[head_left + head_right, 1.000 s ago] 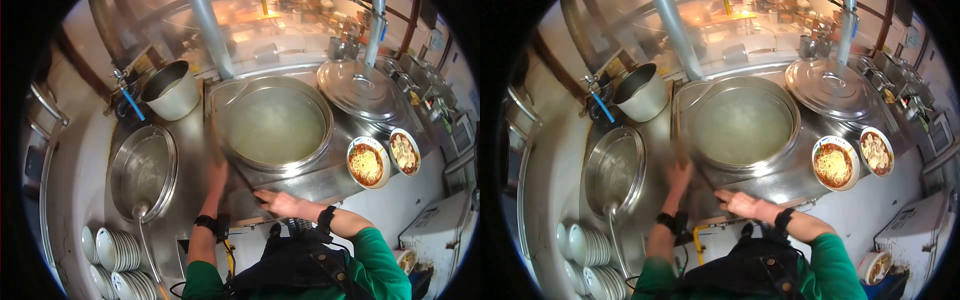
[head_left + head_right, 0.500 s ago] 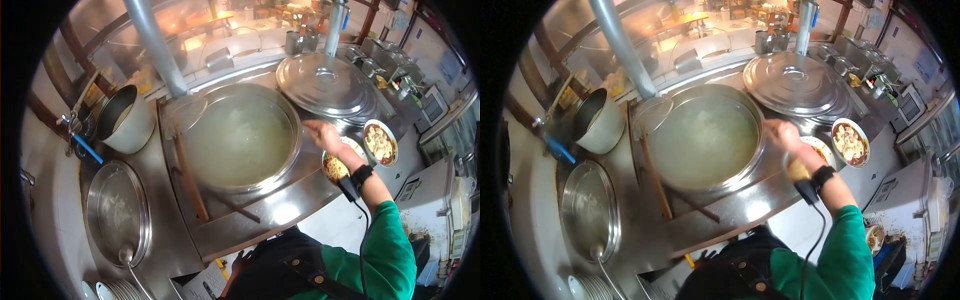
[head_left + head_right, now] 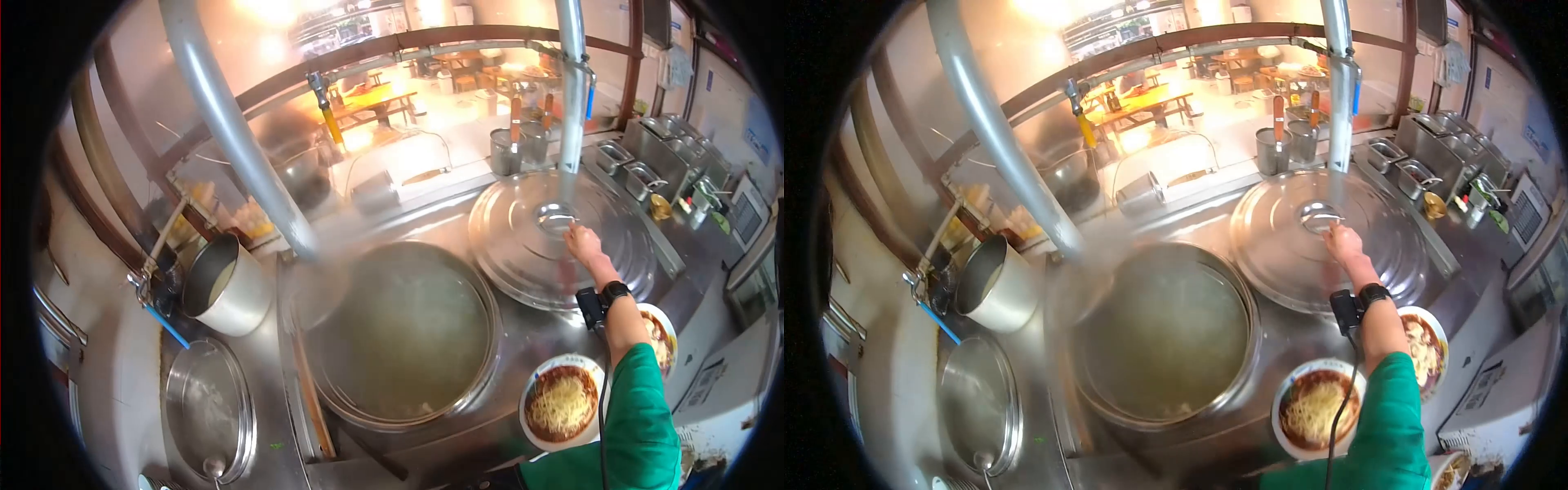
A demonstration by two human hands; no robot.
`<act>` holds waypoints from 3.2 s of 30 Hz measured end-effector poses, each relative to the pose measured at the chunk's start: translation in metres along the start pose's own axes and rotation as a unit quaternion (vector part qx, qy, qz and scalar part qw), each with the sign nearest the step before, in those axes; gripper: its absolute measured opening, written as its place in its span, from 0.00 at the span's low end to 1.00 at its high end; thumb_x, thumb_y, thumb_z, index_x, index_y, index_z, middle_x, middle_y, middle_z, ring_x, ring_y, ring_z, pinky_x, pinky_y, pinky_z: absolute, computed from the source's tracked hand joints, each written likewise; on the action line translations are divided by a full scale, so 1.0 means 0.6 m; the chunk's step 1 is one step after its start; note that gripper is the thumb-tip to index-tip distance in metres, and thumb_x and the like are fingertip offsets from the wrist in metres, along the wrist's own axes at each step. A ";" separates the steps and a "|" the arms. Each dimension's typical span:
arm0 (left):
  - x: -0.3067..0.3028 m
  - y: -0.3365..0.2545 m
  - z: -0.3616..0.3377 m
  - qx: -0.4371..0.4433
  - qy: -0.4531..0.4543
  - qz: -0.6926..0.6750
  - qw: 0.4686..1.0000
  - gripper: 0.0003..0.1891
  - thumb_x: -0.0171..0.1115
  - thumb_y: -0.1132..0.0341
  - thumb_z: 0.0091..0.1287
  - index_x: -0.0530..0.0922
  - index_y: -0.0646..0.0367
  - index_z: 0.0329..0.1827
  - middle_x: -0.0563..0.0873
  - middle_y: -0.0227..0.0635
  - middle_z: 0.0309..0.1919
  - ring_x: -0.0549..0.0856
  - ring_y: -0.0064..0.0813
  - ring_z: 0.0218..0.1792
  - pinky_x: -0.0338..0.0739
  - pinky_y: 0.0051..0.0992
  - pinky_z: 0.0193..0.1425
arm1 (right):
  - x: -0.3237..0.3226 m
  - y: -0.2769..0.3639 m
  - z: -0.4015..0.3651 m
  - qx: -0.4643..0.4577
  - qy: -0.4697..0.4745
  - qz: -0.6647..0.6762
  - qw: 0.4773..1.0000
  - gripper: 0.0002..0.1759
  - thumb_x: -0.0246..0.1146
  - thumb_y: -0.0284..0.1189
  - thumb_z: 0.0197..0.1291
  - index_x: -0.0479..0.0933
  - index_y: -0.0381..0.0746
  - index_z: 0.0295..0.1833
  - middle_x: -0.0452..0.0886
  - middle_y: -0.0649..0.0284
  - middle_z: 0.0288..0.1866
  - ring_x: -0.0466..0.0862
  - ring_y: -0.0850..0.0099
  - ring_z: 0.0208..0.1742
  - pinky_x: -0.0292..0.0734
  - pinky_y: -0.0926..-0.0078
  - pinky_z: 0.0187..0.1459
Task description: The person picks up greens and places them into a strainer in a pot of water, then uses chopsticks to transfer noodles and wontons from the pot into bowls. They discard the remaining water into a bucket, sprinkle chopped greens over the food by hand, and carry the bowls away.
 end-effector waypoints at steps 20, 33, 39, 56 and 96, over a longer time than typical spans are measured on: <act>-0.082 0.119 -0.050 -0.041 -0.127 -0.076 0.988 0.20 0.43 0.53 0.67 0.68 0.59 0.52 0.78 0.40 0.45 0.80 0.32 0.43 0.75 0.30 0.45 | 0.125 -0.005 0.140 -0.183 0.032 -0.030 0.982 0.13 0.57 0.37 0.53 0.71 0.39 0.38 0.75 0.53 0.40 0.75 0.56 0.45 0.70 0.61 0.43; -0.044 0.126 -0.117 -0.074 -0.119 -0.081 0.987 0.19 0.44 0.56 0.67 0.67 0.57 0.56 0.83 0.35 0.39 0.82 0.24 0.37 0.73 0.20 0.38 | 0.178 0.343 -0.030 -0.335 0.102 -0.004 0.937 0.14 0.55 0.39 0.56 0.73 0.38 0.33 0.79 0.51 0.30 0.79 0.54 0.35 0.72 0.59 0.37; -0.060 0.192 -0.131 -0.038 -0.113 -0.160 0.980 0.19 0.45 0.59 0.67 0.66 0.58 0.58 0.83 0.35 0.39 0.82 0.22 0.37 0.73 0.19 0.37 | 0.191 0.498 -0.137 -0.395 0.134 0.012 0.909 0.14 0.53 0.38 0.56 0.75 0.39 0.36 0.79 0.51 0.34 0.79 0.55 0.37 0.73 0.60 0.40; -0.207 0.238 -0.144 0.010 -0.118 -0.240 0.964 0.17 0.47 0.61 0.66 0.69 0.62 0.53 0.83 0.39 0.37 0.82 0.23 0.33 0.72 0.17 0.33 | 0.085 0.734 -0.426 -0.519 0.089 0.193 0.828 0.11 0.56 0.30 0.54 0.78 0.42 0.43 0.78 0.56 0.43 0.79 0.58 0.42 0.75 0.65 0.41; 0.265 0.046 -0.239 0.183 0.496 0.494 0.690 0.23 0.45 0.57 0.67 0.64 0.64 0.60 0.79 0.42 0.45 0.79 0.30 0.45 0.69 0.28 0.53 | -0.222 -0.474 -1.043 0.049 0.195 -0.430 0.880 0.05 0.53 0.29 0.48 0.72 0.40 0.25 0.69 0.61 0.16 0.72 0.70 0.16 0.67 0.71 0.19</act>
Point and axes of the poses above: each hand's wrist, its own z-axis towards the middle knuckle, its own x-axis out of the palm, y = z × x, the point moved 1 cm from there along z, towards the middle knuckle
